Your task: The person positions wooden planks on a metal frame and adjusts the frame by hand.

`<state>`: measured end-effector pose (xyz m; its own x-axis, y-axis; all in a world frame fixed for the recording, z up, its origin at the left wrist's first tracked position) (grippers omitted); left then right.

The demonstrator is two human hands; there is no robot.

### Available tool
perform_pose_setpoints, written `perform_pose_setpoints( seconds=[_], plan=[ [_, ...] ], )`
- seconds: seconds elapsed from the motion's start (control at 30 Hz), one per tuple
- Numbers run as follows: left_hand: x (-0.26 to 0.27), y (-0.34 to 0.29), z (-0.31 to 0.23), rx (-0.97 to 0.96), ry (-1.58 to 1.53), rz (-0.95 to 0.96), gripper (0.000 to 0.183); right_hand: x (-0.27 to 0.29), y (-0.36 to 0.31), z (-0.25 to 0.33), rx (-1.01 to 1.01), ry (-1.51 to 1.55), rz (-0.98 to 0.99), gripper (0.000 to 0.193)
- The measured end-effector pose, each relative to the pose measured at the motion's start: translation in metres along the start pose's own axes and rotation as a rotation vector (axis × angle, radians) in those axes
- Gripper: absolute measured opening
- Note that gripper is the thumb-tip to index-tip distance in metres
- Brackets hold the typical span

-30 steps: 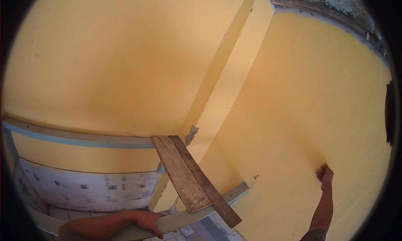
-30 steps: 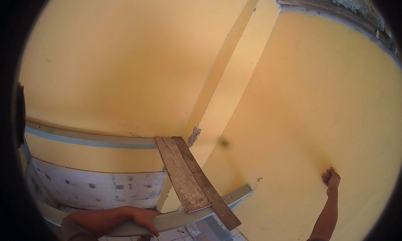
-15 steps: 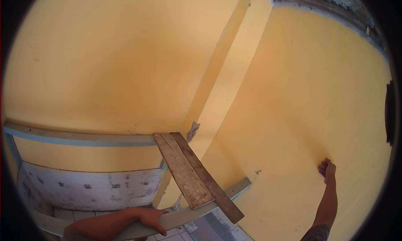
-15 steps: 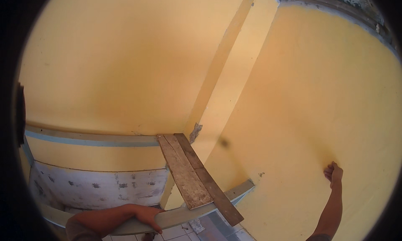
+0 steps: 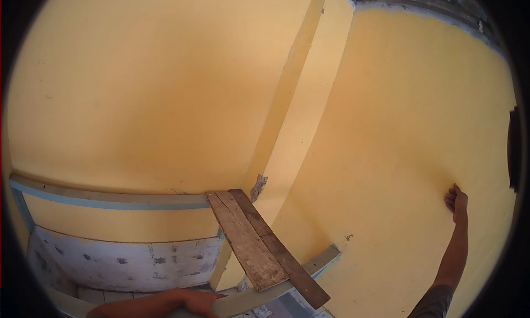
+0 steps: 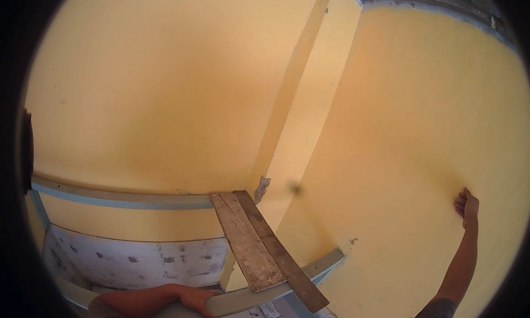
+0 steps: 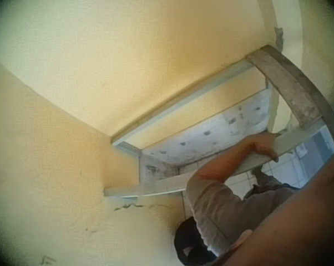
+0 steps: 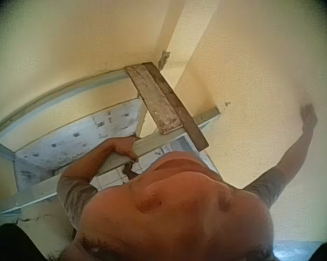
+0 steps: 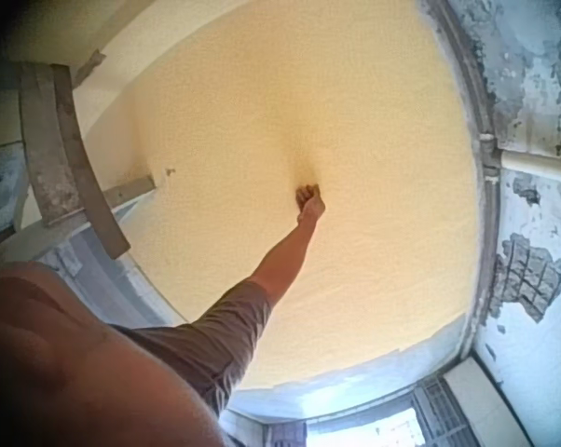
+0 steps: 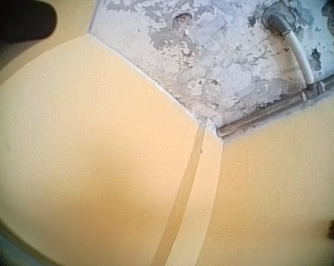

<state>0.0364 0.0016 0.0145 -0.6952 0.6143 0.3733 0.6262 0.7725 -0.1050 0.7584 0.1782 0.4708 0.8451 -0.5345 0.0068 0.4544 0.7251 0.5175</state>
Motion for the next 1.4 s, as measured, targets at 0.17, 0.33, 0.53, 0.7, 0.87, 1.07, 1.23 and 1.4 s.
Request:
perform_pose_setpoints(
  seconds=[0.17, 0.33, 0.53, 0.7, 0.87, 1.07, 1.23, 1.4],
  plan=[
    [-0.002, 0.004, 0.008, 0.119, -0.016, 0.044, 0.086, 0.005, -0.002, -0.001, 0.012, -0.067, -0.038, 0.031],
    [-0.009, 0.001, 0.005, 0.139, -0.023, 0.064, 0.092, 0.005, -0.006, -0.005, 0.011, -0.106, -0.096, 0.032],
    [-0.005, -0.001, 0.004, 0.165, 0.209, -0.009, 0.102, 0.007, -0.004, -0.007, 0.012, -0.095, -0.043, 0.032],
    [-0.002, 0.001, 0.005, 0.001, 0.066, -0.035, 0.093, 0.005, -0.004, -0.011, 0.024, -0.042, -0.003, 0.031],
    [-0.002, 0.006, 0.013, -0.028, 0.047, -0.023, 0.087, 0.005, -0.009, -0.017, 0.021, -0.049, -0.076, 0.032],
    [0.002, -0.004, 0.004, 0.050, 0.020, -0.044, 0.085, 0.007, -0.014, -0.021, 0.010, -0.054, -0.090, 0.032],
    [-0.005, -0.005, 0.001, 0.155, -0.131, 0.001, 0.084, 0.007, -0.020, -0.028, -0.017, -0.097, -0.093, 0.032],
    [-0.004, -0.004, -0.003, 0.071, -0.118, -0.030, 0.085, 0.002, -0.031, -0.038, -0.017, -0.085, -0.129, 0.031]
  ],
)
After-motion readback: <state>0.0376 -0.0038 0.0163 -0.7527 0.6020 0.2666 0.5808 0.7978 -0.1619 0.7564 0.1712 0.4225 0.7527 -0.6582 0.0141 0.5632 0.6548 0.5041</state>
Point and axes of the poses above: each hand's wrist, its own y-axis towards the middle knuckle, its own x-axis out of the back of the hand, z = x × y, the point moved 6 cm from there along y, towards the middle knuckle, and after that the axes turned 1 degree about -z, right-handed, at the moved point
